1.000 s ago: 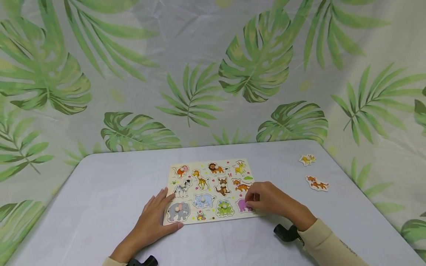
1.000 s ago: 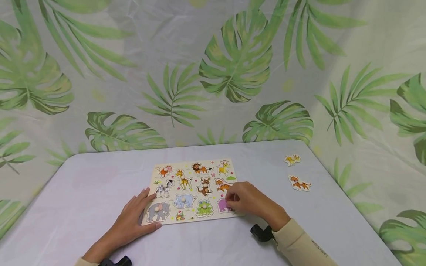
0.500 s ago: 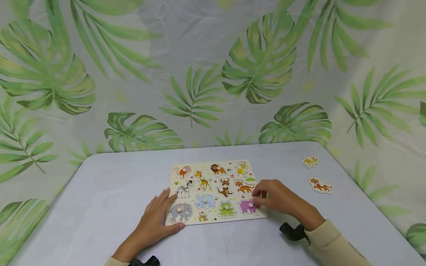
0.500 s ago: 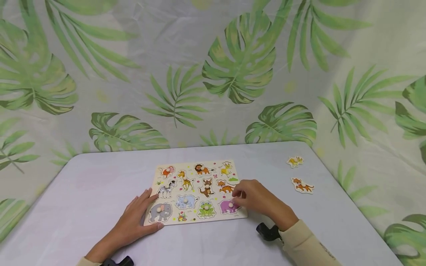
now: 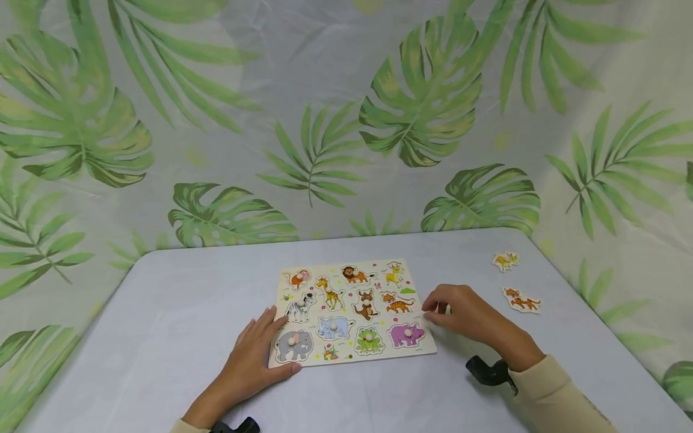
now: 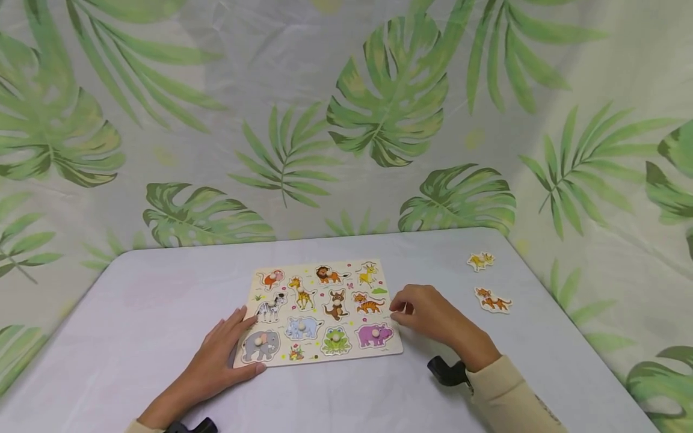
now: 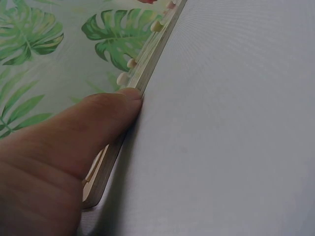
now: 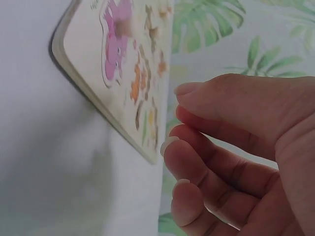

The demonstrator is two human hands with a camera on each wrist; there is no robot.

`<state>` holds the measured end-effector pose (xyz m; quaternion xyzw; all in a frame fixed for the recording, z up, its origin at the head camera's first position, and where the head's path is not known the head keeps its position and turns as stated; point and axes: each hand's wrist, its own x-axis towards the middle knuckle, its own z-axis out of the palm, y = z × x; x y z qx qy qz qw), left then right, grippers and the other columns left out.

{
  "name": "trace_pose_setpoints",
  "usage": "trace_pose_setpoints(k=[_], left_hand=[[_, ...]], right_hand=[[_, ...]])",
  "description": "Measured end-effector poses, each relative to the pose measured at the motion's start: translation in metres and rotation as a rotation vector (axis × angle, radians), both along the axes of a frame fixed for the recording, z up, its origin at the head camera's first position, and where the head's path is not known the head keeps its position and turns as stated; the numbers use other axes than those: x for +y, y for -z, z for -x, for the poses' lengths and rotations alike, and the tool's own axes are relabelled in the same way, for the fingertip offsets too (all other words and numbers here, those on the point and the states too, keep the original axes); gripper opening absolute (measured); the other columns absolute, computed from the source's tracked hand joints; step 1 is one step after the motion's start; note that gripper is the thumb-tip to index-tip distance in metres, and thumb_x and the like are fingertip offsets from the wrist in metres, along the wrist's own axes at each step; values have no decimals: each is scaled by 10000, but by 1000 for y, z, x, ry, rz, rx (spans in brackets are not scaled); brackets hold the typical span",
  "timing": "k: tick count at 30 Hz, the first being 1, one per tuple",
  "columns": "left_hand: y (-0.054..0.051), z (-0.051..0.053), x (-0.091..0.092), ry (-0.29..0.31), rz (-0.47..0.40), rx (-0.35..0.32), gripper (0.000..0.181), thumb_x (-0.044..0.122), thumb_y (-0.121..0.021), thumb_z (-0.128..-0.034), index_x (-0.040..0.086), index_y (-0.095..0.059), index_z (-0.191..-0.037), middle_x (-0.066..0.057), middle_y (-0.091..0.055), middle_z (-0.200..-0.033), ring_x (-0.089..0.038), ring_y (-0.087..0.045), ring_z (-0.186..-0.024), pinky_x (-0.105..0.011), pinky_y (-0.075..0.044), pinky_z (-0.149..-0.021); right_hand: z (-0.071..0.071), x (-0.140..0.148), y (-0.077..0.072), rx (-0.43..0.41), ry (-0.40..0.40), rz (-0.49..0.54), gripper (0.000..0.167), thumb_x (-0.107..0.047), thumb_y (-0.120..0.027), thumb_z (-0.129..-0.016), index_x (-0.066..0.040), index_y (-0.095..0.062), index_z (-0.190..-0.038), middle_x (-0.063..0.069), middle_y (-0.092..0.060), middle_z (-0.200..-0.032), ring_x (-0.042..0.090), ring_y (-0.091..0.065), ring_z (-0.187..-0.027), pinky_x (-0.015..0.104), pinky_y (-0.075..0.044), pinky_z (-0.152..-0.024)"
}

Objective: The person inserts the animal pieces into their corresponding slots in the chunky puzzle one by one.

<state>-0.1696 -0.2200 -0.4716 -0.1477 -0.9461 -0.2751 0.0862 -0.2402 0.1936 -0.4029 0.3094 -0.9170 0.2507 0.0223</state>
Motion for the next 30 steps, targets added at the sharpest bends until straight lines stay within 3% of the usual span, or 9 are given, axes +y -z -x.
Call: trace_pose_setpoints(k=[30], left_hand=[[3,2,0,-6,8,-9,952,662,-711,-715,116,-438,-1445,-153,-277,-1556,-350,-226,-1434,-530,-135,-1147]], right_hand=[[2,51,-21,163,171,29,102,-120,-767,-818,-138,-735,-913,-80,-670,-857,71,-583,-724,241,-509,-592]])
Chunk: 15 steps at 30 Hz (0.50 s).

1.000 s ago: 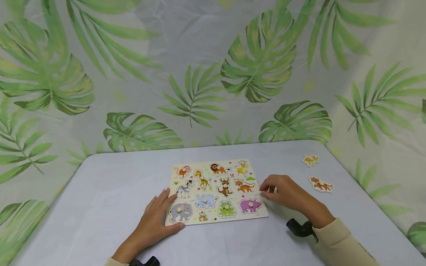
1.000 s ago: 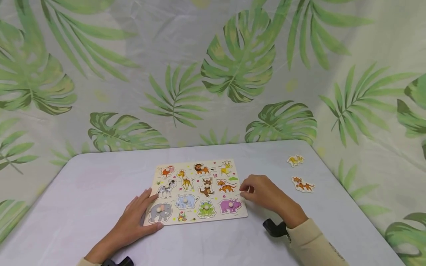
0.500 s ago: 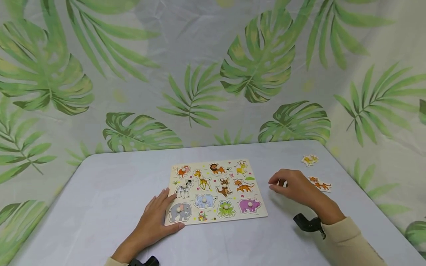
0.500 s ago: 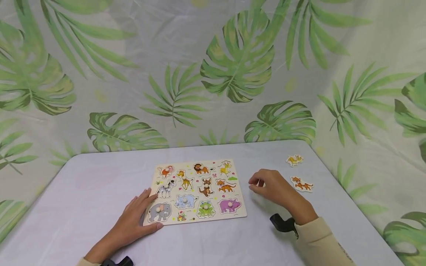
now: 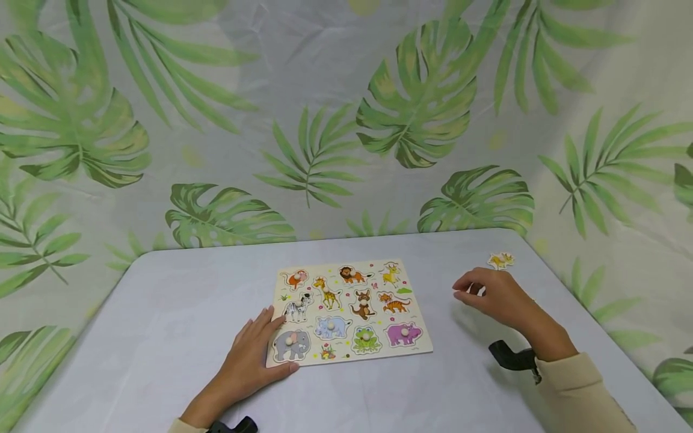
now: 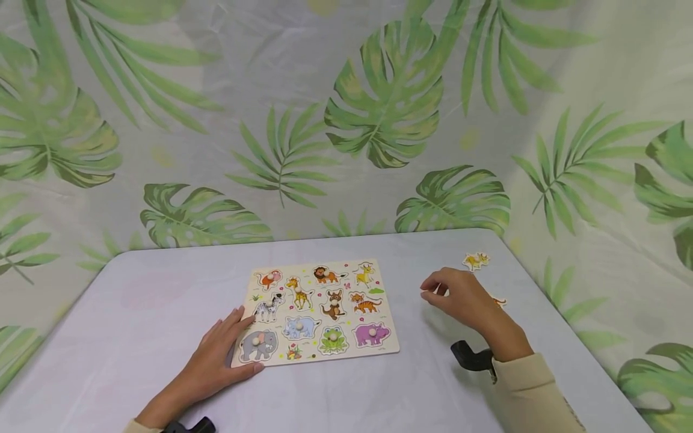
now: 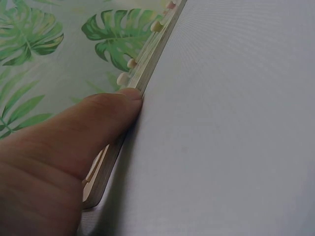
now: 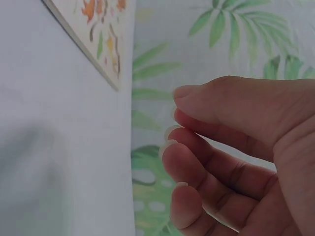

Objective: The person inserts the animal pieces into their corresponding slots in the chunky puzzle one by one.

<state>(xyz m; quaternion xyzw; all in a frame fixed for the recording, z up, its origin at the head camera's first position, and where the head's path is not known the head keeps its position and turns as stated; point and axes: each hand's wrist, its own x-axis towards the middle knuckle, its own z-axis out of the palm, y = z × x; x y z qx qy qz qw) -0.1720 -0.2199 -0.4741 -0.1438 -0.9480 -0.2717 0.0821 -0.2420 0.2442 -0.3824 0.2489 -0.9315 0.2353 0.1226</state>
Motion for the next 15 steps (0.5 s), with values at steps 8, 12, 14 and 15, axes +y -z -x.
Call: trace_pose_setpoints(k=[8,12,14,15], left_hand=[[-3,-2,0,5,-8,11,928,642,-715,-726,98,-455,-1431,-172,-294,-1546,-366,-241,-1426,-545,-156,-1140],[-4,-2,0,7,-4,8,925,645,-711,-729,100,-455,-1431,-169,-293,-1547,-362,-237,-1428,-542,-154,-1142],[-4,-2,0,9,-3,6,926,647,-707,-731,101,-451,-1434,-168,-290,-1548,-361,-233,-1430,-541,-152,-1142],[-4,-2,0,9,-4,6,926,647,-707,-731,101,-451,-1434,-168,-289,-1548,-364,-234,-1429,-542,-152,-1142]], right_hand=[[2,14,-2,18,32,17,92,-124,-757,-826,-134,-735,-915,-46,-684,-878,86,-607,-715,243,-489,-561],[2,20,-5,-10,62,15,83,-151,-744,-844,-153,-736,-927,-27,-688,-902,102,-612,-726,253,-481,-563],[2,24,-6,-26,81,12,85,-165,-737,-852,-149,-737,-936,-18,-687,-904,115,-611,-733,260,-476,-562],[2,25,-7,-34,89,10,89,-174,-734,-857,-146,-737,-941,-15,-684,-903,118,-608,-737,262,-473,-559]])
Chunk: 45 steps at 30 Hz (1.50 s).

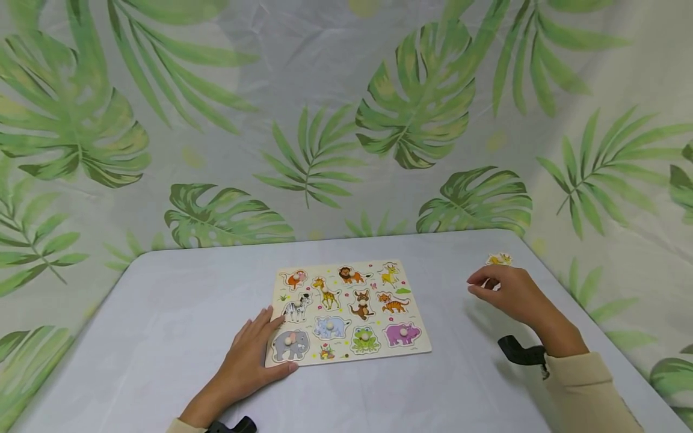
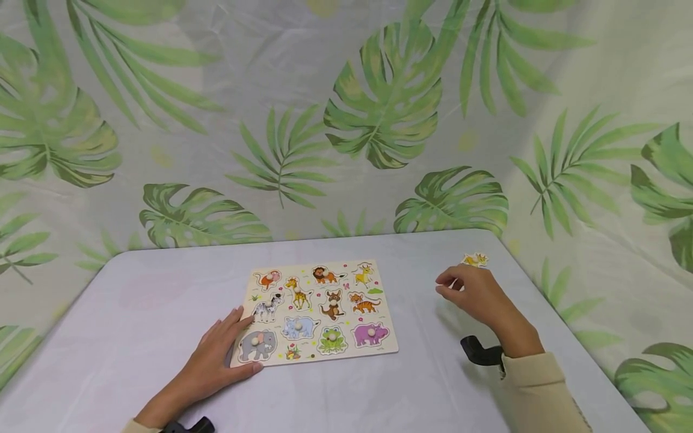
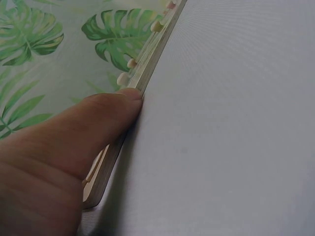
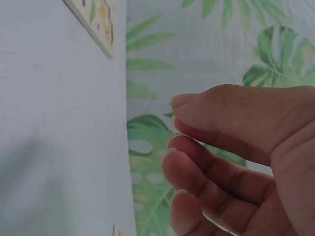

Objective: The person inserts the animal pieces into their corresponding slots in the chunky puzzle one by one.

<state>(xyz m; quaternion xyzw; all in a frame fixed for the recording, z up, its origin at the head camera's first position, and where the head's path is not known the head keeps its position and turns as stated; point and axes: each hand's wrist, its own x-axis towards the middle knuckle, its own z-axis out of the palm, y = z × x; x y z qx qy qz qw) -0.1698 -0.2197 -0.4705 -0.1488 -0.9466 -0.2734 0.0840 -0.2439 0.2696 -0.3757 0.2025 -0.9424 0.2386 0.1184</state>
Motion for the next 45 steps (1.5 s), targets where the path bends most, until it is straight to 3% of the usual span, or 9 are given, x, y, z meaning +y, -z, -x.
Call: trace_pose_setpoints(k=[12,30,45], left_hand=[[2,0,0,-1,-8,5,928,646,-707,-731,103,-447,-1437,-168,-290,-1548,-373,-238,-1425,-546,-156,-1138],[2,1,0,-4,-4,5,927,647,-708,-731,108,-447,-1438,-172,-295,-1545,-373,-236,-1426,-546,-155,-1137],[2,2,-1,0,-1,-8,944,651,-712,-723,112,-435,-1447,-157,-280,-1554,-341,-218,-1438,-521,-134,-1149]], right_hand=[[7,21,3,-28,54,-13,154,-211,-709,-884,-99,-734,-986,-4,-680,-865,149,-613,-751,258,-467,-536],[6,43,3,-52,142,9,203,-216,-683,-906,-50,-710,-1019,68,-691,-903,264,-651,-808,273,-481,-540],[11,56,12,-156,192,-3,259,-209,-682,-902,-5,-696,-1060,127,-686,-941,337,-653,-858,309,-502,-580]])
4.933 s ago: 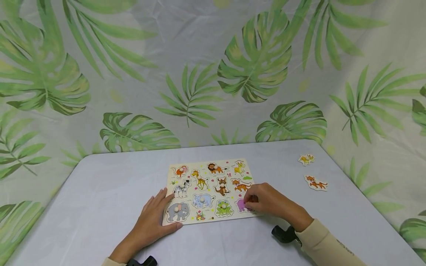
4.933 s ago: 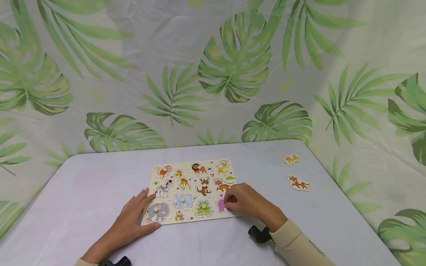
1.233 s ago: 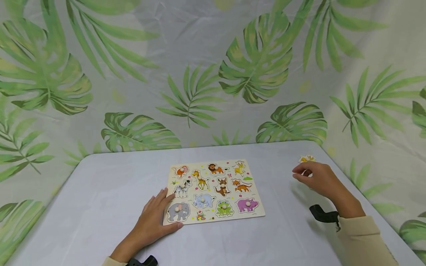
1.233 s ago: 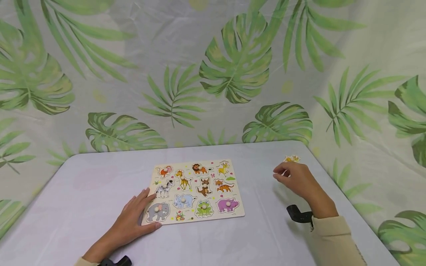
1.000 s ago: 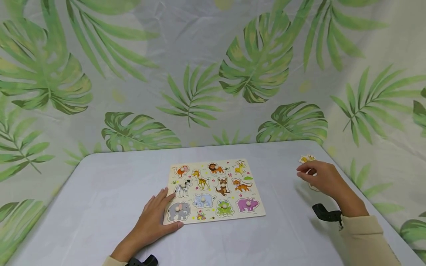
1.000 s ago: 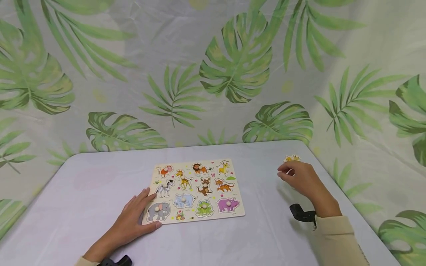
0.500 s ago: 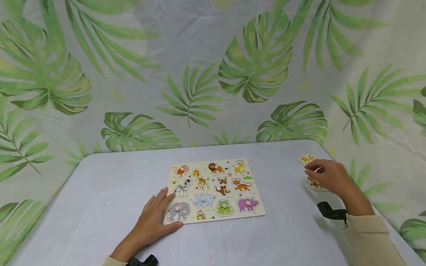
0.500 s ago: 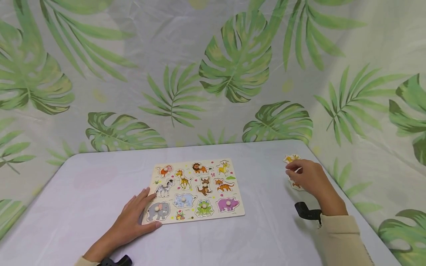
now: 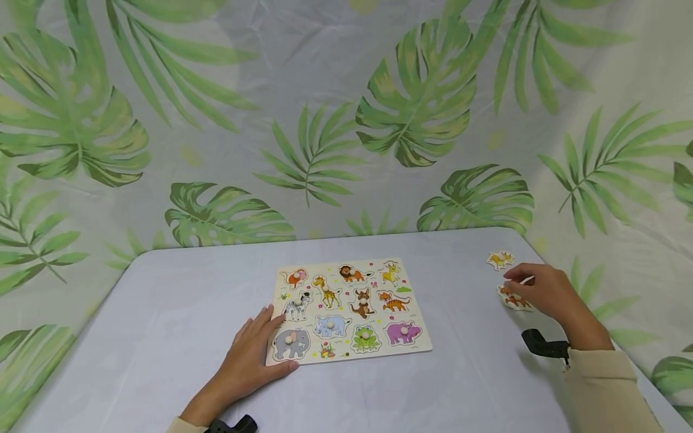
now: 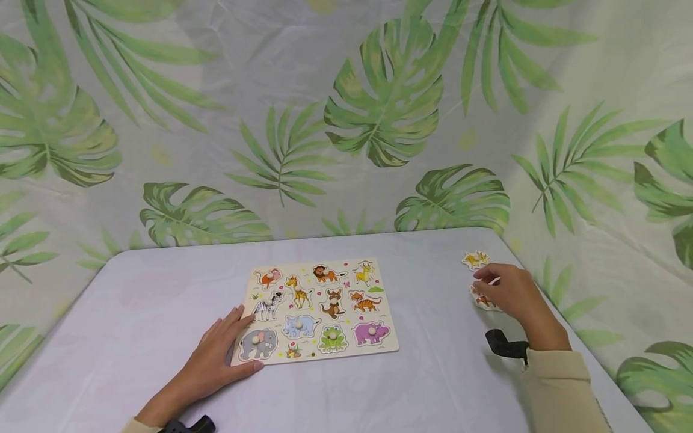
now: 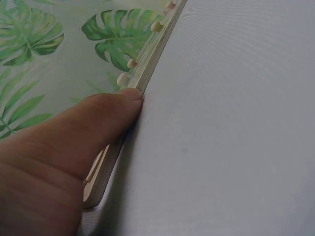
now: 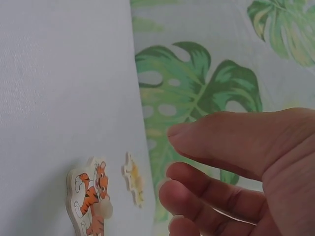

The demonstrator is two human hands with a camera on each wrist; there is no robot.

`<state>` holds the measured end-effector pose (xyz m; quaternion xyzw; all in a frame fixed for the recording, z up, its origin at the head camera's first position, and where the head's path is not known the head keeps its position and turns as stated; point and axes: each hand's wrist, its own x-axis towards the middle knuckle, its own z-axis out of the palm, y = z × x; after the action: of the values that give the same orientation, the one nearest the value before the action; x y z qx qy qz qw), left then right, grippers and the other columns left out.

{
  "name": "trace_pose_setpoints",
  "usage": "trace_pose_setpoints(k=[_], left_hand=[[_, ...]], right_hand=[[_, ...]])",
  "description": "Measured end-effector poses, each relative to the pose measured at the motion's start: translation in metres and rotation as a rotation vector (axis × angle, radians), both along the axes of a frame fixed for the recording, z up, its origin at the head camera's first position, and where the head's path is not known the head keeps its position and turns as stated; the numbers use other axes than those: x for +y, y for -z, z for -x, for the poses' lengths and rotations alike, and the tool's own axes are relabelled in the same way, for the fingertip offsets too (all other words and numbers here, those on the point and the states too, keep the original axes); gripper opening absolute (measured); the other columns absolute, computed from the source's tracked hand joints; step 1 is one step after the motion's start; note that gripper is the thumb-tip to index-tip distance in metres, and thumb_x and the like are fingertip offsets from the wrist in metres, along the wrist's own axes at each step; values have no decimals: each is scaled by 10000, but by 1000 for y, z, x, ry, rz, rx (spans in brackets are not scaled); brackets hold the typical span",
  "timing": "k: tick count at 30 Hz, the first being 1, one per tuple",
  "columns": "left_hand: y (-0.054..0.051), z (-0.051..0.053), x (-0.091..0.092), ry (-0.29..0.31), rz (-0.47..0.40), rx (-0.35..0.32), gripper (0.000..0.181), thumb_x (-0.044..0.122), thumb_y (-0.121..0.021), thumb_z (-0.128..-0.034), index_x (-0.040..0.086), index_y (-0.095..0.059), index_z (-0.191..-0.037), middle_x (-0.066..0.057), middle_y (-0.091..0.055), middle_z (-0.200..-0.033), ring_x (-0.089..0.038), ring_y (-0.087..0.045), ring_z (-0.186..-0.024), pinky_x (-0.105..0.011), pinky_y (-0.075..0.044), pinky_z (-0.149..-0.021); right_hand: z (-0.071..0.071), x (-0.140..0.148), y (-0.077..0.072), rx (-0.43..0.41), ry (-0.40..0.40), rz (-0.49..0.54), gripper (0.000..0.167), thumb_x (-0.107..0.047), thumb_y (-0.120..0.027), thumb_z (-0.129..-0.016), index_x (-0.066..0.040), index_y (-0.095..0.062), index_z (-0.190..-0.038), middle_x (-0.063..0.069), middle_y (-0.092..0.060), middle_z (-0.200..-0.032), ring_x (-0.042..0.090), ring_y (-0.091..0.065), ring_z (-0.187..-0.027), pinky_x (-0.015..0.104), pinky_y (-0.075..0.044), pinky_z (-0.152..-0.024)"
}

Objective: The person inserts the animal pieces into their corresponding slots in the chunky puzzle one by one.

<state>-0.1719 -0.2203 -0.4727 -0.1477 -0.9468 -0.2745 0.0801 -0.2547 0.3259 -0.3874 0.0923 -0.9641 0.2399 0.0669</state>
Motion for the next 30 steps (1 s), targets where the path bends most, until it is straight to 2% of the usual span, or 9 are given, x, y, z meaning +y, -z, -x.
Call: trace_pose_setpoints(k=[15,22,30], left_hand=[[0,-1,0,5,-2,30,927,648,-705,-735,99,-448,-1436,-172,-298,-1543,-373,-241,-1424,-544,-161,-1135],[1,-1,0,3,-3,27,929,649,-707,-732,101,-448,-1436,-173,-293,-1545,-373,-240,-1424,-542,-158,-1136],[1,-1,0,2,-1,16,935,650,-711,-725,112,-443,-1441,-162,-285,-1551,-358,-229,-1431,-529,-145,-1145]], right_hand=[[4,14,12,-66,13,-30,260,-220,-681,-885,-3,-701,-1027,129,-692,-950,358,-639,-895,307,-488,-595],[5,19,16,-87,22,-56,276,-201,-694,-864,19,-688,-1030,139,-679,-905,300,-594,-818,301,-442,-567],[6,21,19,-99,23,-86,237,-170,-672,-859,14,-683,-1008,162,-667,-898,298,-588,-785,314,-433,-573]])
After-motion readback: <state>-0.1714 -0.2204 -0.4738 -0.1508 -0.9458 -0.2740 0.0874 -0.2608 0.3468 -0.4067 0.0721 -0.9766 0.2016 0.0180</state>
